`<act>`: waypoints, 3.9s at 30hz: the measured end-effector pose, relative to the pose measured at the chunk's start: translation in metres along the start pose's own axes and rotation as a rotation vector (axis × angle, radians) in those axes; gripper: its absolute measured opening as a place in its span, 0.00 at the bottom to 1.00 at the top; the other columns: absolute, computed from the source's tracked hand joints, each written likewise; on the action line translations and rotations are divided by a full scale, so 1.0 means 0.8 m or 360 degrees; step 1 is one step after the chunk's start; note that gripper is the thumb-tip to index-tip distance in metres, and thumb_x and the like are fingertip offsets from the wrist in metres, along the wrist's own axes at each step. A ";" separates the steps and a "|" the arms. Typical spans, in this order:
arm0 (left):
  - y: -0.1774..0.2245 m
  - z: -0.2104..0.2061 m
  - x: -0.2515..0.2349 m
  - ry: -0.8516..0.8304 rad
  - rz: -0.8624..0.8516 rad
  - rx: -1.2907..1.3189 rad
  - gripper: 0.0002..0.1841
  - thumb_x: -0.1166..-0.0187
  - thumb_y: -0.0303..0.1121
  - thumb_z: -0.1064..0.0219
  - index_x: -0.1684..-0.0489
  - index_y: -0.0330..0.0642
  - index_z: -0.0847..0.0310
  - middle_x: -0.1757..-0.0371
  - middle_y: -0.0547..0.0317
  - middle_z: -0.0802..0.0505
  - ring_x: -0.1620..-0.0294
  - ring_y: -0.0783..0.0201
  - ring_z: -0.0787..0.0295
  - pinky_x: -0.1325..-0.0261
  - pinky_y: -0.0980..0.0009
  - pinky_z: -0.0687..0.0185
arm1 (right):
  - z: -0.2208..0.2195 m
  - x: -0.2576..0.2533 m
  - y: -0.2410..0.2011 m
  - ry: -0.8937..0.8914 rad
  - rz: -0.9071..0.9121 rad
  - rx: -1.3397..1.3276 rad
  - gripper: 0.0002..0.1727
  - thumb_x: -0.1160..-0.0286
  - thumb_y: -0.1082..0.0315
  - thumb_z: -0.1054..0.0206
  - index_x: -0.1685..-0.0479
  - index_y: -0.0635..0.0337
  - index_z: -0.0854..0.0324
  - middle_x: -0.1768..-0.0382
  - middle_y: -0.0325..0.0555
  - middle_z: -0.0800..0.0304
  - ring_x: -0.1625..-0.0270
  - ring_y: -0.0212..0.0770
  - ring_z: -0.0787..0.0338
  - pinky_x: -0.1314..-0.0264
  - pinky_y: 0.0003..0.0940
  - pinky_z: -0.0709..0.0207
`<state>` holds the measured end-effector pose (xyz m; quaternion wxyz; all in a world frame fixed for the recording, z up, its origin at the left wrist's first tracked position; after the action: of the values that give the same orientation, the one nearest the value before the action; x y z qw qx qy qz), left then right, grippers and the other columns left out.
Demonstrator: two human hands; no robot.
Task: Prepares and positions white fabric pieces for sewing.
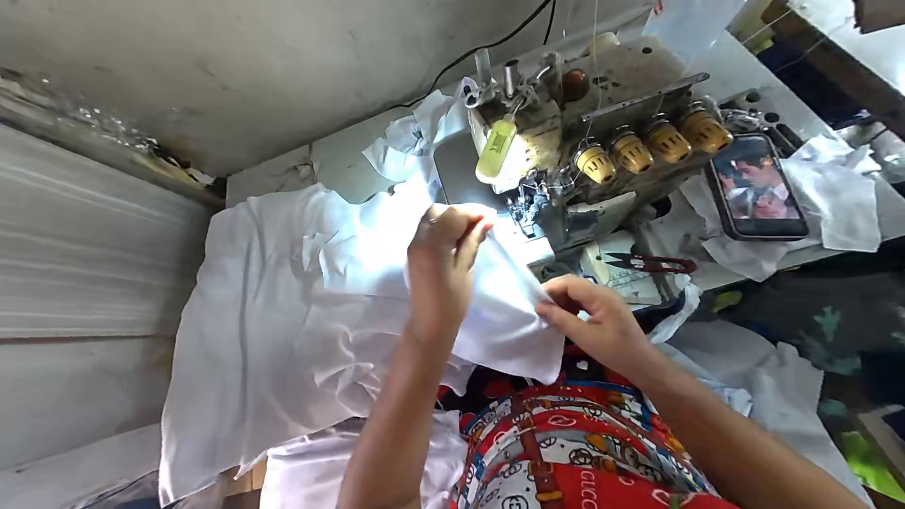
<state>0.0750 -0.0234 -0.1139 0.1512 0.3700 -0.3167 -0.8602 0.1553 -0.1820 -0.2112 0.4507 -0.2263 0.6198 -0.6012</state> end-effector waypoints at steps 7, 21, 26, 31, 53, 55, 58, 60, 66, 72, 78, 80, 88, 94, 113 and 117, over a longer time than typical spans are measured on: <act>-0.047 -0.071 0.012 -0.0056 0.0005 -0.0112 0.05 0.23 0.30 0.27 0.59 0.43 0.06 0.58 0.60 0.05 0.51 0.67 0.10 0.40 0.64 0.20 | 0.007 0.042 0.078 0.0115 -0.0419 -0.0023 0.11 0.26 0.61 0.27 0.65 0.60 0.11 0.68 0.33 0.09 0.65 0.18 0.14 0.60 0.15 0.19; -0.032 -0.089 0.052 -0.0611 0.0062 -0.0810 0.38 0.15 0.64 0.51 0.27 0.40 0.16 0.25 0.47 0.13 0.23 0.42 0.19 0.24 0.32 0.35 | 0.005 0.029 0.050 -0.0117 -0.0622 -0.0718 0.07 0.19 0.68 0.37 0.48 0.52 0.23 0.70 0.21 0.12 0.68 0.18 0.12 0.63 0.18 0.17; -0.044 -0.102 0.025 -0.0743 0.0137 -0.0706 0.35 0.13 0.55 0.54 0.21 0.35 0.23 0.15 0.41 0.25 0.12 0.43 0.36 0.16 0.36 0.46 | 0.023 0.008 0.046 -0.0050 -0.0557 -0.0546 0.07 0.17 0.69 0.39 0.48 0.56 0.19 0.72 0.21 0.13 0.68 0.18 0.13 0.60 0.17 0.17; -0.052 -0.105 0.016 -0.0781 0.0074 -0.0770 0.29 0.15 0.46 0.50 0.30 0.31 0.18 0.21 0.35 0.20 0.16 0.37 0.30 0.20 0.34 0.41 | 0.012 0.010 0.047 -0.0006 -0.0590 -0.0648 0.07 0.22 0.73 0.35 0.48 0.58 0.19 0.67 0.26 0.07 0.65 0.21 0.09 0.58 0.19 0.14; -0.019 -0.088 0.233 -0.0581 0.0137 0.0219 0.07 0.19 0.31 0.35 0.55 0.43 0.11 0.58 0.60 0.06 0.52 0.72 0.11 0.44 0.79 0.16 | -0.040 0.147 0.079 -0.0413 -0.0908 -0.0280 0.15 0.12 0.69 0.48 0.45 0.71 0.19 0.58 0.47 0.11 0.57 0.25 0.12 0.49 0.23 0.19; -0.018 -0.087 0.246 -0.0637 0.0147 0.0181 0.07 0.19 0.34 0.35 0.57 0.43 0.11 0.60 0.61 0.06 0.54 0.71 0.10 0.45 0.77 0.16 | -0.043 0.154 0.080 -0.0455 -0.0967 -0.0305 0.14 0.12 0.69 0.47 0.46 0.70 0.19 0.60 0.44 0.12 0.60 0.24 0.14 0.52 0.22 0.19; -0.015 -0.088 0.266 -0.0677 0.0196 0.0136 0.09 0.19 0.37 0.35 0.58 0.43 0.12 0.60 0.61 0.06 0.55 0.69 0.10 0.46 0.75 0.15 | -0.050 0.162 0.081 -0.0502 -0.1001 -0.0357 0.12 0.14 0.70 0.44 0.45 0.69 0.20 0.59 0.43 0.11 0.60 0.23 0.13 0.52 0.22 0.18; -0.013 -0.086 0.279 -0.0636 0.0232 0.0163 0.09 0.19 0.37 0.34 0.57 0.42 0.14 0.61 0.59 0.08 0.55 0.69 0.12 0.47 0.76 0.17 | -0.054 0.164 0.080 -0.0514 -0.1009 -0.0411 0.12 0.15 0.71 0.43 0.44 0.69 0.21 0.60 0.41 0.12 0.61 0.23 0.13 0.52 0.22 0.17; 0.010 -0.065 0.312 -0.0392 -0.0051 0.0090 0.26 0.33 0.58 0.22 0.47 0.55 0.24 0.43 0.63 0.15 0.35 0.69 0.19 0.29 0.75 0.25 | -0.066 0.173 0.061 -0.0394 -0.1254 -0.0942 0.11 0.17 0.76 0.42 0.40 0.63 0.26 0.56 0.37 0.09 0.55 0.28 0.08 0.47 0.30 0.12; 0.020 -0.051 0.299 -0.0180 -0.0280 -0.0116 0.08 0.13 0.41 0.38 0.44 0.55 0.20 0.44 0.64 0.12 0.38 0.67 0.17 0.28 0.75 0.26 | -0.066 0.156 0.033 -0.0273 -0.1300 -0.1188 0.13 0.16 0.78 0.44 0.37 0.60 0.29 0.53 0.39 0.10 0.53 0.33 0.07 0.46 0.32 0.11; 0.029 -0.020 0.237 -0.0161 -0.0038 0.0453 0.10 0.14 0.39 0.38 0.54 0.51 0.08 0.53 0.69 0.08 0.45 0.83 0.15 0.38 0.86 0.21 | -0.012 0.100 -0.037 -0.0236 -0.0160 -0.0265 0.22 0.22 0.61 0.29 0.38 0.69 0.23 0.50 0.40 0.12 0.59 0.23 0.13 0.58 0.19 0.17; 0.041 -0.013 0.219 -0.0170 -0.0047 0.0505 0.07 0.17 0.37 0.33 0.55 0.51 0.08 0.55 0.70 0.10 0.49 0.85 0.16 0.42 0.89 0.22 | -0.012 0.094 -0.072 -0.0258 0.0356 0.0194 0.35 0.29 0.48 0.24 0.30 0.66 0.23 0.34 0.53 0.17 0.56 0.25 0.17 0.59 0.16 0.23; 0.057 0.011 0.191 -0.0066 -0.0029 0.0502 0.11 0.16 0.48 0.35 0.57 0.56 0.12 0.60 0.82 0.09 0.56 0.89 0.15 0.51 0.91 0.20 | -0.025 0.085 -0.108 -0.0382 0.0636 0.0523 0.12 0.12 0.69 0.44 0.50 0.63 0.14 0.60 0.50 0.07 0.54 0.40 0.08 0.48 0.29 0.18; 0.046 0.010 0.188 -0.0093 0.0185 0.0568 0.04 0.24 0.40 0.28 0.59 0.59 0.07 0.58 0.82 0.08 0.53 0.86 0.13 0.48 0.88 0.17 | -0.030 0.083 -0.095 -0.0407 0.0521 0.0448 0.12 0.14 0.73 0.46 0.47 0.65 0.15 0.51 0.53 0.08 0.48 0.41 0.08 0.47 0.31 0.16; 0.051 0.014 0.174 -0.0257 0.0193 0.0705 0.06 0.21 0.45 0.29 0.58 0.59 0.09 0.58 0.83 0.07 0.55 0.86 0.13 0.49 0.88 0.17 | -0.023 0.066 -0.095 -0.0420 0.0408 0.0062 0.15 0.17 0.64 0.34 0.62 0.71 0.16 0.71 0.47 0.16 0.70 0.22 0.24 0.65 0.10 0.34; 0.041 0.005 0.178 -0.0279 0.0266 0.0822 0.05 0.22 0.42 0.28 0.58 0.58 0.09 0.58 0.83 0.07 0.56 0.85 0.12 0.49 0.86 0.15 | -0.023 0.065 -0.091 -0.0405 0.0402 0.0150 0.14 0.16 0.65 0.35 0.60 0.70 0.14 0.68 0.47 0.13 0.67 0.22 0.22 0.63 0.11 0.31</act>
<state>-0.0239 -0.1166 -0.1676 0.0944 0.2931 -0.5667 -0.7642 0.0954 -0.2274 -0.1590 0.6076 -0.1994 0.5524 -0.5348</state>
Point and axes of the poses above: each hand's wrist, its own x-axis away from the middle knuckle, its own z-axis out of the back of the hand, y = z × x, the point moved 8 cm from there along -x, towards the middle knuckle
